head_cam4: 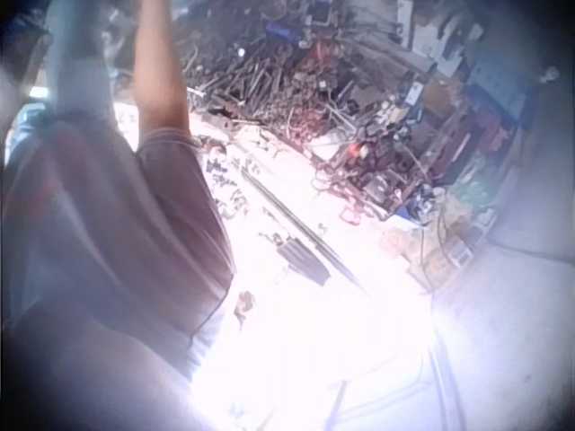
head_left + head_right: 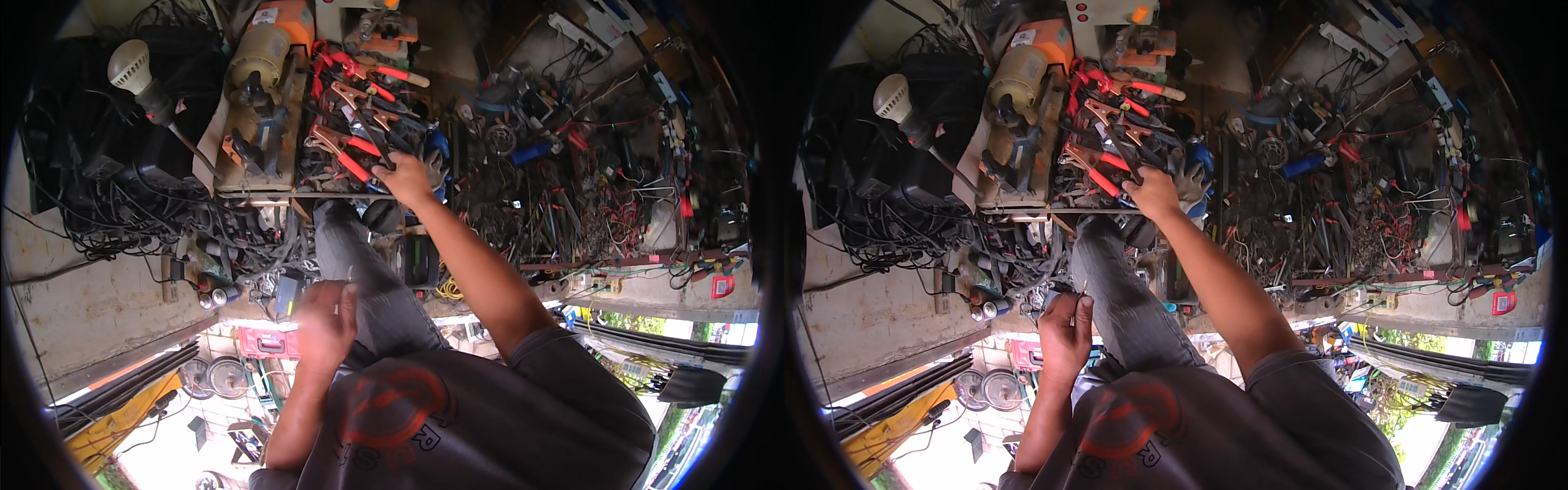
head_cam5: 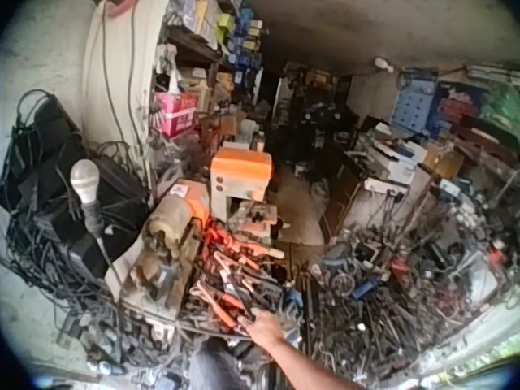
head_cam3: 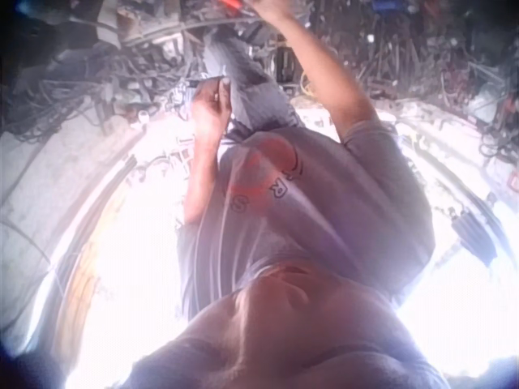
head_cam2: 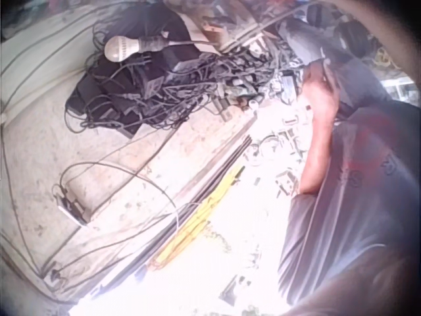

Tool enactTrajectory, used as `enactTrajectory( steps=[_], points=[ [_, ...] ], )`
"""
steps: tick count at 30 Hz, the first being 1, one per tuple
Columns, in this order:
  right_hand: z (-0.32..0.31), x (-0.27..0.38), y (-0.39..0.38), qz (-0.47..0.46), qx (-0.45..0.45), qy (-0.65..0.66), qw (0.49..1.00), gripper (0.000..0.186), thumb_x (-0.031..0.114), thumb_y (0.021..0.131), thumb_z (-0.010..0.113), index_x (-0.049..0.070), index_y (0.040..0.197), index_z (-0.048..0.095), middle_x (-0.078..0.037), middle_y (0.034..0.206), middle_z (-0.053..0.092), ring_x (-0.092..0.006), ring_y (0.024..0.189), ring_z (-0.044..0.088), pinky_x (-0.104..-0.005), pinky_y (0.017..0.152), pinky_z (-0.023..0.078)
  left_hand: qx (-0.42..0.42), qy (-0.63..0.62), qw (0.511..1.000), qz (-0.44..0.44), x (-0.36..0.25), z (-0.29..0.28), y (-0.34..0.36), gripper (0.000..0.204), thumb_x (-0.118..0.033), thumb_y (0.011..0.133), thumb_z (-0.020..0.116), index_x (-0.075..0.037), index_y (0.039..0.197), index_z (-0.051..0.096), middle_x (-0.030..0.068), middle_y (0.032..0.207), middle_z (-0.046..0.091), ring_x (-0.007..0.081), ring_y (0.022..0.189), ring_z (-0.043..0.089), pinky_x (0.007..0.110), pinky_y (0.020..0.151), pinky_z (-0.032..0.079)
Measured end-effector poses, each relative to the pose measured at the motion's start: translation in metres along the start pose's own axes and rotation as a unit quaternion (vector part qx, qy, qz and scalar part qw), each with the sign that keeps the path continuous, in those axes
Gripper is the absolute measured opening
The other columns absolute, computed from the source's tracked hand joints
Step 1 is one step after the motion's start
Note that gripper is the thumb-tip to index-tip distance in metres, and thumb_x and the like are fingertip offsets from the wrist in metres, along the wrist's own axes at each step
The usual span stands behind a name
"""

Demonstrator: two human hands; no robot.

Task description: The person files a small metal part on a cluttered workbench, then uses a bench grinder to smooth its edges. The person handles the part repeatedly, inspecting it between tool uses.

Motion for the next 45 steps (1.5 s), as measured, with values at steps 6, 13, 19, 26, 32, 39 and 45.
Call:
enactTrajectory(
  steps=[6,13,19,26,32,39,45],
  points=[
    [-0.064,0.023,-0.063,0.043,-0.024,0.196,0.979,0.029,0.027,0.089,0.069,-0.001,0.085,0.064,-0.005,0.064,0.059,-0.0126,0.056,0.056,-0.0298,0.051,0.044,-0.029,0.013,0.995,0.099,-0.036,-0.009,0.01,0.011,-0.011,0.085,0.067,-0.002,0.083,0.063,0.0148,0.073,0.06,0.0346,0.068,0.057,0.044,0.061,0.045],
    [-0.071,0.11,-0.166,0.056,0.171,0.282,0.942,0.032,0.031,0.089,0.07,0.003,0.077,0.063,0.002,0.062,0.057,-0.0033,0.055,0.048,-0.0231,0.047,0.036,-0.032,0.126,0.963,0.236,-0.082,-0.009,0.018,0.02,-0.008,0.076,0.072,-0.004,0.095,0.066,0.0078,0.076,0.059,0.0272,0.068,0.056,0.038,0.061,0.043],
    [-0.069,0.143,-0.166,0.009,0.189,0.361,0.913,0.017,0.016,0.092,0.067,0.0,0.089,0.062,0.0,0.071,0.062,-0.0039,0.066,0.056,-0.0221,0.058,0.045,-0.05,0.066,0.98,0.183,-0.077,-0.03,0.016,0.031,-0.004,0.081,0.071,0.001,0.111,0.065,0.0113,0.083,0.064,0.026,0.075,0.062,0.035,0.066,0.049],
    [-0.069,0.165,-0.17,-0.062,0.171,0.414,0.892,0.018,0.014,0.097,0.058,-0.002,0.105,0.059,-0.002,0.081,0.063,-0.0073,0.075,0.062,-0.0232,0.067,0.05,-0.041,-0.341,0.935,-0.088,-0.038,-0.029,0.004,0.023,-0.003,0.092,0.064,0.008,0.112,0.063,0.0128,0.094,0.071,0.0155,0.088,0.067,0.029,0.076,0.054],
    [-0.069,0.164,-0.17,-0.048,0.193,0.431,0.88,0.025,0.016,0.099,0.055,-0.003,0.115,0.055,-0.003,0.083,0.061,-0.0084,0.075,0.063,-0.024,0.066,0.051,-0.047,-0.472,0.863,-0.176,-0.035,-0.02,0.003,0.02,-0.008,0.092,0.062,0.006,0.106,0.066,0.0112,0.079,0.069,0.0151,0.07,0.064,0.03,0.078,0.053],
    [-0.071,0.162,-0.17,-0.058,0.185,0.436,0.879,0.026,0.017,0.099,0.054,-0.003,0.115,0.055,-0.004,0.086,0.062,-0.0095,0.078,0.063,-0.0242,0.069,0.051,-0.05,-0.482,0.854,-0.188,-0.035,-0.016,0.004,0.019,-0.006,0.091,0.062,0.007,0.105,0.066,0.0104,0.075,0.067,0.016,0.069,0.064,0.032,0.082,0.052],
    [-0.073,0.156,-0.168,-0.035,0.184,0.417,0.889,0.024,0.016,0.097,0.059,-0.001,0.114,0.057,-0.001,0.082,0.06,-0.0052,0.077,0.058,-0.0222,0.069,0.048,-0.056,-0.487,0.852,-0.186,-0.035,-0.012,0.005,0.02,-0.006,0.091,0.062,0.007,0.106,0.065,0.0107,0.078,0.068,0.016,0.07,0.064,0.031,0.077,0.052]
  ],
)
Point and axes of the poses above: each hand's wrist, its own y-axis towards the middle knuckle, its own z-axis out of the palm, x = y × z, the point moved 9 cm from there along y, towards the middle knuckle
